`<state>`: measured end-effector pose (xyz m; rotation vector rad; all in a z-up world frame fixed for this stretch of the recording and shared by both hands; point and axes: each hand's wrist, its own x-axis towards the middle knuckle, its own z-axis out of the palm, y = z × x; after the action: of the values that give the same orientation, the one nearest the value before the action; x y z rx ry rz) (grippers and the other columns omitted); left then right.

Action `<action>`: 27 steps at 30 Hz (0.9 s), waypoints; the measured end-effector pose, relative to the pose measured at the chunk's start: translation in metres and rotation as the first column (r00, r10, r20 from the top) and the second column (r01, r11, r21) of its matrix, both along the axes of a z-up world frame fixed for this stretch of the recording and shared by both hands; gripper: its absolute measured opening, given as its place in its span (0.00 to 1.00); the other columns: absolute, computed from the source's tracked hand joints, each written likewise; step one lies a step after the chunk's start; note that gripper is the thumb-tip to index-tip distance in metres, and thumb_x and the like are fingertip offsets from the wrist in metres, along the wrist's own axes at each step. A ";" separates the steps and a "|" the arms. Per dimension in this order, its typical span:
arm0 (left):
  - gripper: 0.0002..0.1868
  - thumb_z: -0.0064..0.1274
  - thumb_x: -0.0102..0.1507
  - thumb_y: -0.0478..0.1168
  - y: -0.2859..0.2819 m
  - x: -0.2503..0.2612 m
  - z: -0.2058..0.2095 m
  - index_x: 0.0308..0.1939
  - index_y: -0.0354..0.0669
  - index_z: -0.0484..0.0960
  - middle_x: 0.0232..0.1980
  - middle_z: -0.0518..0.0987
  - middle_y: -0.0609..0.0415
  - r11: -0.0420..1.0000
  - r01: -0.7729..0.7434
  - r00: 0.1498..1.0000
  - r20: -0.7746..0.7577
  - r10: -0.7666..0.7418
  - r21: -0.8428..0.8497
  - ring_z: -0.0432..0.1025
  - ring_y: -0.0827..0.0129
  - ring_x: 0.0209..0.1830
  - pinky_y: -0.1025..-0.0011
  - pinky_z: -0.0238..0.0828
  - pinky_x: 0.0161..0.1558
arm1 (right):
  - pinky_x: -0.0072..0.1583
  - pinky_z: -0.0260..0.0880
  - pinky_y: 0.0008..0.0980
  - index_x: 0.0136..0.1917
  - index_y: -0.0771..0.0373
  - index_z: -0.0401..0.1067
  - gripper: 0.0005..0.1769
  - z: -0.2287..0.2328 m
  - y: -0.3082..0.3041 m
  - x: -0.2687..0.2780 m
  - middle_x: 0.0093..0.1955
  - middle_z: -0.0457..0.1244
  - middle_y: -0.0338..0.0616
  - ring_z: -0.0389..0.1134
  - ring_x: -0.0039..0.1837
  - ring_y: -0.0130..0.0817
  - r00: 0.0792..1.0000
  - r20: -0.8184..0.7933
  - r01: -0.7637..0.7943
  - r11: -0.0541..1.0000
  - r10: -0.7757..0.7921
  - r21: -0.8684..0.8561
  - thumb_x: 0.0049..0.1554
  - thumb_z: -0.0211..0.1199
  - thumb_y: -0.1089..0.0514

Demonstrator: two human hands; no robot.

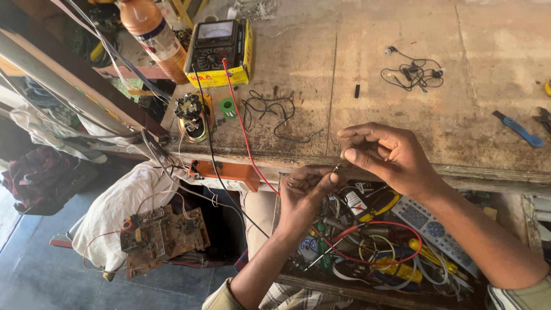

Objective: The person uses a multimeter to test a small electronic component, then applies flux with a brush and solders the component using a soldering iron. The person works on a cluttered wooden workbench with various tools and electronic parts visible.

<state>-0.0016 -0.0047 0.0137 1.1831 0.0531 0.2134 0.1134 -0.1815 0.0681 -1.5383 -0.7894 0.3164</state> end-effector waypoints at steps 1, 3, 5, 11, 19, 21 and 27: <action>0.10 0.61 0.66 0.34 0.000 0.000 0.001 0.48 0.30 0.82 0.42 0.86 0.45 1.000 -0.003 1.000 -0.002 0.003 0.002 0.81 0.69 0.43 0.72 0.79 0.50 | 0.60 0.77 0.28 0.64 0.69 0.72 0.20 0.001 0.000 -0.001 0.53 0.71 0.45 0.73 0.57 0.28 1.000 0.001 0.002 1.000 -0.002 0.008 0.59 0.64 0.63; 0.11 0.61 0.65 0.34 0.000 0.000 0.001 0.48 0.29 0.82 0.42 0.86 0.46 1.000 -0.012 1.000 -0.008 0.012 -0.019 0.82 0.68 0.43 0.71 0.80 0.51 | 0.60 0.77 0.29 0.66 0.68 0.71 0.21 0.002 -0.002 -0.002 0.53 0.71 0.46 0.73 0.57 0.29 1.000 0.010 -0.007 1.000 0.007 0.001 0.60 0.64 0.63; 0.11 0.61 0.65 0.34 0.000 0.001 0.002 0.48 0.29 0.83 0.42 0.86 0.46 0.999 -0.018 1.000 -0.006 0.018 -0.029 0.82 0.68 0.43 0.70 0.81 0.51 | 0.58 0.78 0.30 0.67 0.68 0.70 0.22 0.003 -0.002 -0.001 0.52 0.72 0.47 0.74 0.56 0.30 0.999 0.039 -0.030 0.999 0.031 -0.024 0.59 0.64 0.62; 0.12 0.62 0.64 0.34 0.001 0.000 -0.001 0.48 0.28 0.83 0.43 0.86 0.47 0.999 -0.037 0.999 -0.017 0.037 -0.019 0.81 0.70 0.43 0.71 0.80 0.51 | 0.59 0.79 0.34 0.68 0.64 0.69 0.28 0.009 0.001 -0.006 0.48 0.74 0.42 0.77 0.53 0.30 0.977 0.195 -0.059 0.988 0.086 -0.143 0.55 0.68 0.59; 0.10 0.64 0.63 0.32 -0.001 0.000 -0.006 0.46 0.29 0.84 0.42 0.86 0.47 0.998 -0.063 0.998 -0.025 0.064 0.025 0.80 0.73 0.41 0.74 0.79 0.48 | 0.58 0.78 0.32 0.69 0.64 0.68 0.30 0.009 0.003 -0.011 0.46 0.74 0.39 0.76 0.51 0.28 0.979 0.197 -0.028 0.990 0.055 -0.138 0.55 0.69 0.60; 0.10 0.63 0.63 0.32 -0.002 0.001 -0.005 0.46 0.29 0.84 0.42 0.86 0.48 0.998 -0.060 0.998 -0.014 0.060 0.014 0.80 0.73 0.41 0.74 0.79 0.49 | 0.58 0.78 0.31 0.68 0.65 0.69 0.29 0.008 0.002 -0.010 0.46 0.74 0.39 0.76 0.50 0.27 0.980 0.191 -0.032 0.991 0.056 -0.130 0.54 0.69 0.61; 0.11 0.62 0.64 0.35 0.000 0.001 0.001 0.47 0.29 0.84 0.42 0.87 0.48 0.999 -0.004 0.999 -0.046 0.006 0.037 0.81 0.72 0.42 0.75 0.79 0.50 | 0.56 0.77 0.29 0.66 0.68 0.70 0.27 0.005 0.001 -0.009 0.44 0.73 0.39 0.75 0.49 0.25 0.984 0.165 -0.053 0.996 0.065 -0.076 0.54 0.70 0.63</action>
<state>-0.0005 -0.0050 0.0143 1.2244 0.0932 0.1919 0.1046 -0.1801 0.0734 -1.6261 -0.9657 0.2633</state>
